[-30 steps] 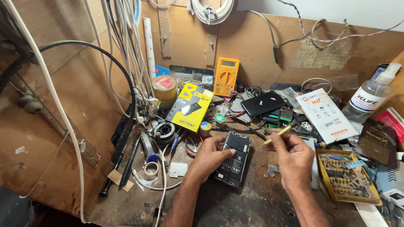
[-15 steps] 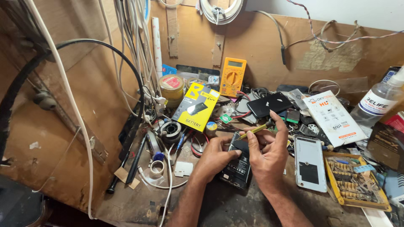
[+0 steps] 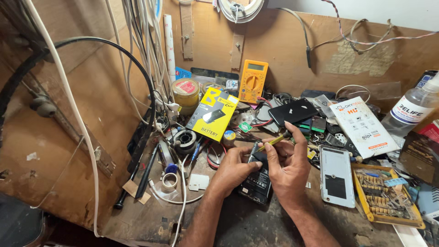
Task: The person uses a prying tool to remove the old battery from a disassembled smartphone, then places a new battery into the device and presses it into place. The work occurs on a cluttered repair bench with tools and spare parts visible.
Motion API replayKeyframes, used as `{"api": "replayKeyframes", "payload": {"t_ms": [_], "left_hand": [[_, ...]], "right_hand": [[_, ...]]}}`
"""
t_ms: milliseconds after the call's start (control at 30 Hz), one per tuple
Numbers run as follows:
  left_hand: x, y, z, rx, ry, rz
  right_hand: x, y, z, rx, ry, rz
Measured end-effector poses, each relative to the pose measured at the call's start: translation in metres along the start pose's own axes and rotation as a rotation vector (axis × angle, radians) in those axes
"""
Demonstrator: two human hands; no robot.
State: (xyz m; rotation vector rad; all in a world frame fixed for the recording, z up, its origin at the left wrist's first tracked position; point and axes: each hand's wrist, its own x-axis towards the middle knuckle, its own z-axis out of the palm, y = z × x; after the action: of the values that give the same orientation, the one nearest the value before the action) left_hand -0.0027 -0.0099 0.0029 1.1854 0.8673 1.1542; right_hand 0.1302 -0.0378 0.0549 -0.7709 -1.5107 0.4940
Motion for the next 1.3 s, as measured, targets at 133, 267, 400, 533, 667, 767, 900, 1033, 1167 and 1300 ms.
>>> {"api": "replayKeyframes", "payload": {"t_ms": [133,267,400,533,667,767,900,1033,1167,1300], "left_hand": [[0.000,0.000,0.001,-0.005,0.005,-0.014],[-0.001,-0.001,0.000,-0.015,-0.015,0.018],[-0.002,-0.002,-0.002,0.072,-0.012,0.051],[-0.002,0.000,0.001,-0.004,-0.022,0.038],[-0.004,0.006,0.001,-0.023,-0.021,0.003],[-0.005,0.008,0.003,-0.029,-0.009,-0.052],[-0.003,0.007,0.002,-0.059,-0.041,-0.019],[-0.002,0.006,0.002,-0.069,-0.031,-0.037],[-0.002,0.005,0.001,-0.058,-0.033,-0.032],[-0.003,0.005,-0.001,-0.098,-0.076,-0.022]], "right_hand": [[-0.001,0.001,0.000,-0.046,-0.009,0.005],[-0.001,0.003,0.001,-0.119,-0.035,-0.054],[0.000,0.005,0.003,-0.161,-0.041,-0.110],[0.004,0.004,0.003,-0.112,0.007,-0.004],[0.006,0.002,-0.003,0.058,0.051,0.032],[0.007,0.008,-0.017,0.056,0.108,0.078],[0.014,0.031,-0.040,0.088,0.114,0.176],[0.022,0.052,-0.060,-0.191,-0.093,0.373],[0.019,0.051,-0.064,-0.629,-0.275,0.256],[0.017,0.041,-0.055,-0.634,-0.301,0.266]]}}
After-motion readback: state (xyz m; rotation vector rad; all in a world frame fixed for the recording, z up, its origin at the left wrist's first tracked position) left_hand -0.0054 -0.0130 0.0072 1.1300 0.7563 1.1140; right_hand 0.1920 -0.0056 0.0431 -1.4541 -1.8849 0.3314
